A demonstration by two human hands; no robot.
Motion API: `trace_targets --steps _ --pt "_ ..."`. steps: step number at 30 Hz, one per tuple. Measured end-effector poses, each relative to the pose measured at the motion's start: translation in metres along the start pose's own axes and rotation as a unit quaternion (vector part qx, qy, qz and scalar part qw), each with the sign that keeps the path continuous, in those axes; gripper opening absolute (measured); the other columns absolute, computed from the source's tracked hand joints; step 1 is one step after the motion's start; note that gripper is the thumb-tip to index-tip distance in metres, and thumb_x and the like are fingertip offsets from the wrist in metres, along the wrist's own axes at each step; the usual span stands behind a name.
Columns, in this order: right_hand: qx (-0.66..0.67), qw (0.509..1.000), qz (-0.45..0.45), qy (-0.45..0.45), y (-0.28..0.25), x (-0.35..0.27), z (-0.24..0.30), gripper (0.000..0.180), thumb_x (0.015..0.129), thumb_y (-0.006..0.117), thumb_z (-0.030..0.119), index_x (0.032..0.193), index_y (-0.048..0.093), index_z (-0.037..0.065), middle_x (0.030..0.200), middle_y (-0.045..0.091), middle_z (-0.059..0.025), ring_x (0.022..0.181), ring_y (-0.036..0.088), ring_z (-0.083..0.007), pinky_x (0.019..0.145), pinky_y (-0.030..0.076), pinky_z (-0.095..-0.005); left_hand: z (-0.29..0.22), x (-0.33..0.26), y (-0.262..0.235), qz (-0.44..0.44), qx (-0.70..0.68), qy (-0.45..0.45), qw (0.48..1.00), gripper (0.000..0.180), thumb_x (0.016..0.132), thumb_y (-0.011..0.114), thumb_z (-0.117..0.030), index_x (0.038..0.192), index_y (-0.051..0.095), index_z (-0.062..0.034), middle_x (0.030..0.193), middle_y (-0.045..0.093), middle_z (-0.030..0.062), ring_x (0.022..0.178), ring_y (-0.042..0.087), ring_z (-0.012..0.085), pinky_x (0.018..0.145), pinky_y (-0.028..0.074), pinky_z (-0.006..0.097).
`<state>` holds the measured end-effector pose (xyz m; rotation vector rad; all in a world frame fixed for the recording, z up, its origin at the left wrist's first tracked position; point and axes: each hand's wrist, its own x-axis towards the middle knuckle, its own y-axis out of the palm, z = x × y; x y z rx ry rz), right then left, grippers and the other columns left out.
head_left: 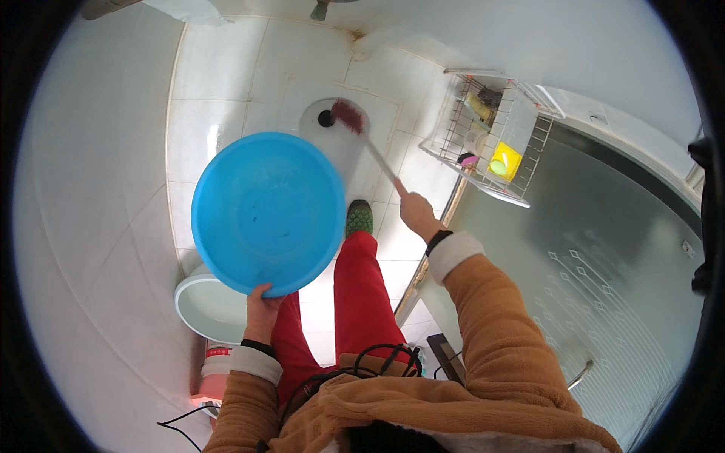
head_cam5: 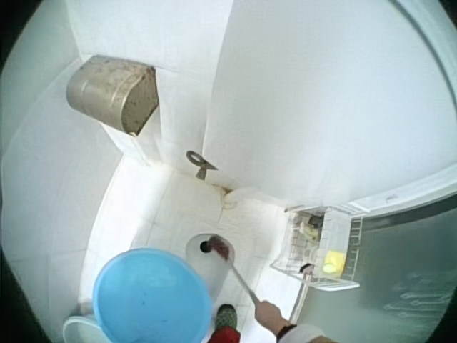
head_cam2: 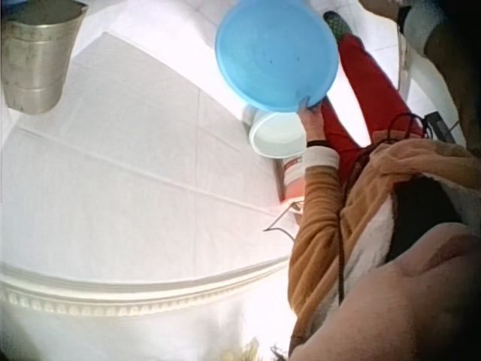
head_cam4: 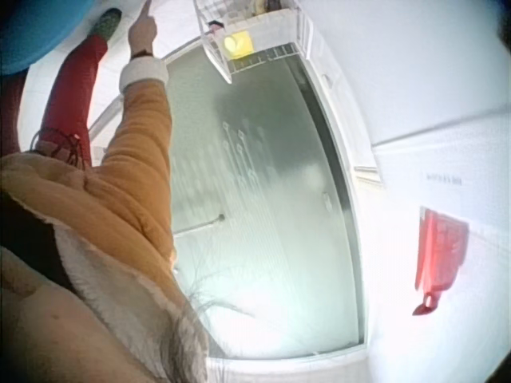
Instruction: The person hand washes a white cloth in a light green basin, then transfers it to a blue basin for rinsing. They wring out the cloth and place it into a pink bucket. The person then cleans the floor with a sponge and refills the blue basin with water from the tap.
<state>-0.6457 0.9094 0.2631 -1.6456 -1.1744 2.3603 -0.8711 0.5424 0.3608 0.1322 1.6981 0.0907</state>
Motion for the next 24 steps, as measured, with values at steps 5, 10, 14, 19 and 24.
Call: trace_targets --steps 5,10,14,19,24 --pt "-0.001 0.994 -0.085 0.066 -0.013 0.018 -0.025 0.068 0.088 0.048 0.008 0.152 0.027 0.015 0.079 0.064 -0.0226 0.073 0.065 -0.0388 0.065 0.052 -0.0520 0.008 0.003 -0.006 0.019 -0.013 0.002 1.000 0.062 0.081 0.063 -0.011 0.136 0.037 -0.0013 0.135 0.049 0.0164 0.118 0.055 0.0336 0.096 0.051 0.045" --pt "0.046 0.975 -0.213 0.051 -0.037 0.106 -0.022 0.062 0.088 0.044 0.007 0.148 0.028 0.005 0.077 0.065 -0.0251 0.070 0.064 -0.0423 0.064 0.051 -0.0527 0.014 0.006 -0.016 0.038 -0.023 0.000 0.999 0.066 0.081 0.062 -0.009 0.140 0.033 -0.0015 0.139 0.045 0.0169 0.122 0.050 0.0349 0.097 0.050 0.048" --pt "0.057 0.989 -0.121 0.058 -0.007 0.075 0.006 0.060 0.093 0.038 0.010 0.151 0.023 0.009 0.093 0.063 -0.0315 0.087 0.064 -0.0435 0.077 0.051 -0.0520 0.018 0.006 -0.011 0.018 -0.009 0.002 1.000 0.064 0.082 0.061 -0.009 0.139 0.034 -0.0005 0.138 0.045 0.0173 0.122 0.051 0.0352 0.096 0.051 0.047" --pt "-0.024 0.998 -0.021 -0.052 0.000 -0.014 -0.007 0.066 0.087 0.045 0.003 0.150 0.031 0.018 0.087 0.064 -0.0240 0.076 0.065 -0.0381 0.069 0.052 -0.0490 0.016 0.006 -0.009 0.014 -0.035 -0.012 0.999 0.065 0.082 0.061 -0.008 0.140 0.033 -0.0022 0.140 0.043 0.0178 0.120 0.052 0.0364 0.096 0.050 0.049" --pt "0.128 0.973 -0.077 0.176 -0.003 -0.001 -0.029 0.073 0.090 0.056 0.014 0.153 0.019 0.017 0.087 0.067 -0.0267 0.080 0.068 -0.0390 0.071 0.053 -0.0494 0.021 0.020 -0.031 0.037 -0.046 -0.021 0.998 0.073 0.082 0.062 -0.008 0.146 0.026 -0.0106 0.144 0.039 0.0163 0.126 0.047 0.0398 0.097 0.049 0.054"
